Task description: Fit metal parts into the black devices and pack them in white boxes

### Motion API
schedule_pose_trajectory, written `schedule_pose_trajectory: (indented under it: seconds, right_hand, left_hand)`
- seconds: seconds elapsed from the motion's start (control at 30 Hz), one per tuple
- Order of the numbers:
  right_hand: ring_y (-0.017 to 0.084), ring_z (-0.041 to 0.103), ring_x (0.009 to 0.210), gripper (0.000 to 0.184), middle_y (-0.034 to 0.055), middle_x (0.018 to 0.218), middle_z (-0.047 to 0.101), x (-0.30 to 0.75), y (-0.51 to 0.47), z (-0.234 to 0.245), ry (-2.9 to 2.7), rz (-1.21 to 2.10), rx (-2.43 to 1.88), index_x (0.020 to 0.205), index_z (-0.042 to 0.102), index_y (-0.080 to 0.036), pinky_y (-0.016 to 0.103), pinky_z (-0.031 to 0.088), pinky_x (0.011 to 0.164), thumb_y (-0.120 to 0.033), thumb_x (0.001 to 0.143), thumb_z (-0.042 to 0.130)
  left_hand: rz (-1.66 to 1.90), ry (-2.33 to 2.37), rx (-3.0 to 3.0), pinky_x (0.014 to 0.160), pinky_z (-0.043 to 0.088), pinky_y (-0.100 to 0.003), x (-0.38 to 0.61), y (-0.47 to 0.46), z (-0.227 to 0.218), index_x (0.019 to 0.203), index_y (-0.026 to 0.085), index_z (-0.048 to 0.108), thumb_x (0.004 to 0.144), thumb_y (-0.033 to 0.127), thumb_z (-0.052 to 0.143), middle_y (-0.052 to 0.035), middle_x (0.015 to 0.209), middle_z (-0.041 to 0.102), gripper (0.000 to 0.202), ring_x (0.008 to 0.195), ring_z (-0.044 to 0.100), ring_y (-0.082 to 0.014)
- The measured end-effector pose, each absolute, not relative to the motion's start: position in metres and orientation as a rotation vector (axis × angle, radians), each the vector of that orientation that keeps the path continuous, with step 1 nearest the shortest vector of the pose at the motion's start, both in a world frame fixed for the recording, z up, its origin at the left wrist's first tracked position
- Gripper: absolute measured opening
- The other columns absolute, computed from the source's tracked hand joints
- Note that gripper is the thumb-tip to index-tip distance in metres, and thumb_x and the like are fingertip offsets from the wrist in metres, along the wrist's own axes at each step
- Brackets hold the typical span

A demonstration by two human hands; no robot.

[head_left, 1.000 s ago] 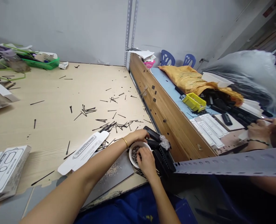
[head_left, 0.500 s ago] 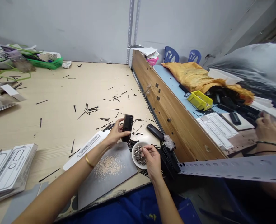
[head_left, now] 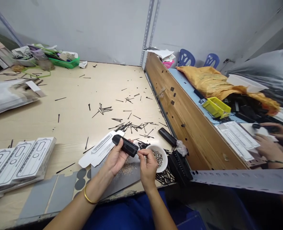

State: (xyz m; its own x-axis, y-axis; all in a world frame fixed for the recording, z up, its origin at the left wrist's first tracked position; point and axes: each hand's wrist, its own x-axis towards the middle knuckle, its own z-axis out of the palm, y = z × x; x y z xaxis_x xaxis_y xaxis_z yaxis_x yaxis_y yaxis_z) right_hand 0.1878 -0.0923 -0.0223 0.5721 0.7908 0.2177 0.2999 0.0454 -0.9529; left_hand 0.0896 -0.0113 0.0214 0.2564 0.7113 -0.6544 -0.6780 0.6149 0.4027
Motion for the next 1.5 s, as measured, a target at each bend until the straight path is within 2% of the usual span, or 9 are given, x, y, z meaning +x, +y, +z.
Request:
schedule_pose_trajectory:
  seconds: [0.33, 0.57, 0.77, 0.97, 1.1, 1.2, 1.33, 1.4, 1.5]
  right_hand:
    - [0.005, 0.059, 0.08, 0.012, 0.0006, 0.08, 0.063, 0.187, -0.094, -0.02, -1.158, 0.243, -1.53, 0.081, 0.061, -0.015, 0.015, 0.045, 0.076, -0.018, 0.088, 0.052]
    - [0.009, 0.055, 0.073, 0.018, 0.0014, 0.076, 0.06, 0.185, -0.09, -0.032, -0.843, 0.731, -1.543, 0.08, 0.061, -0.015, 0.022, 0.044, 0.07, -0.033, 0.084, 0.058]
    - [0.011, 0.058, 0.082, 0.027, 0.0036, 0.086, 0.06, 0.191, -0.098, -0.036, -0.781, 0.855, -1.367, 0.088, 0.059, -0.015, 0.023, 0.048, 0.076, -0.04, 0.079, 0.063]
    - [0.012, 0.058, 0.081, 0.029, 0.0038, 0.084, 0.062, 0.234, -0.102, -0.016, -0.801, 0.501, -1.656, 0.087, 0.06, -0.014, 0.025, 0.046, 0.078, -0.043, 0.083, 0.058]
    - [0.013, 0.055, 0.082, 0.022, 0.0033, 0.084, 0.063, 0.238, -0.071, 0.01, -1.128, 0.401, -1.753, 0.084, 0.061, -0.017, 0.027, 0.042, 0.08, -0.036, 0.088, 0.051]
    - [0.018, 0.052, 0.089, 0.016, 0.0056, 0.086, 0.064, 0.215, -0.03, 0.016, -1.497, 0.486, -1.826, 0.08, 0.06, -0.018, 0.033, 0.039, 0.083, -0.028, 0.088, 0.049]
    - [0.024, 0.053, 0.102, 0.01, 0.0137, 0.1, 0.065, 0.169, 0.024, -0.004, -1.729, 0.687, -1.989, 0.086, 0.062, -0.015, 0.038, 0.038, 0.089, -0.024, 0.081, 0.06]
    - [0.026, 0.056, 0.101, 0.026, 0.019, 0.104, 0.063, 0.154, 0.044, -0.017, -1.699, 0.739, -2.048, 0.091, 0.061, -0.011, 0.039, 0.04, 0.087, -0.02, 0.07, 0.073]
    - [0.021, 0.059, 0.085, 0.03, 0.0128, 0.087, 0.065, 0.154, 0.059, -0.029, -1.69, 0.842, -2.029, 0.082, 0.059, -0.011, 0.034, 0.041, 0.08, -0.017, 0.06, 0.079]
  left_hand:
    - [0.994, 0.897, 0.033, 0.078, 0.057, -0.032, 0.087, -0.019, 0.013, 0.096, 0.005, 0.054, 0.095, 0.016, 0.045, -0.017, 0.095, 0.065, 0.014, 0.088, 0.066, -0.0193]
    - [1.085, 0.889, 0.142, 0.084, 0.055, -0.034, 0.084, -0.023, 0.014, 0.106, 0.013, 0.052, 0.092, 0.012, 0.05, -0.0126, 0.104, 0.065, 0.015, 0.098, 0.065, -0.0202]
    - [1.033, 0.894, 0.282, 0.089, 0.052, -0.036, 0.086, -0.016, 0.006, 0.114, 0.016, 0.055, 0.089, 0.031, 0.059, -0.0117, 0.098, 0.065, 0.03, 0.098, 0.064, -0.0219]
    - [1.0, 0.959, 0.581, 0.085, 0.05, -0.035, 0.099, -0.011, 0.001, 0.112, 0.018, 0.059, 0.086, 0.045, 0.058, -0.0121, 0.091, 0.064, 0.037, 0.099, 0.062, -0.0251]
    - [0.899, 1.052, 1.013, 0.088, 0.045, -0.034, 0.092, -0.012, -0.004, 0.1, 0.019, 0.065, 0.074, 0.041, 0.071, -0.0107, 0.086, 0.063, 0.035, 0.1, 0.059, -0.0279]
    - [0.801, 1.269, 1.488, 0.099, 0.035, -0.039, 0.057, 0.003, -0.007, 0.099, 0.018, 0.068, 0.061, 0.035, 0.08, -0.0135, 0.097, 0.062, 0.043, 0.106, 0.052, -0.0332]
    - [0.54, 1.712, 1.782, 0.099, 0.032, -0.045, -0.002, 0.028, -0.02, 0.121, 0.01, 0.058, 0.06, 0.035, 0.078, -0.0218, 0.115, 0.055, 0.069, 0.116, 0.044, -0.0414]
    - [0.359, 1.735, 1.835, 0.094, 0.036, -0.043, -0.018, 0.034, -0.027, 0.127, 0.008, 0.052, 0.063, 0.037, 0.074, -0.0223, 0.116, 0.055, 0.074, 0.113, 0.047, -0.0399]
    - [0.433, 1.71, 1.87, 0.089, 0.039, -0.038, -0.026, 0.037, -0.021, 0.123, 0.012, 0.057, 0.065, 0.035, 0.073, -0.0183, 0.113, 0.059, 0.065, 0.109, 0.052, -0.0363]
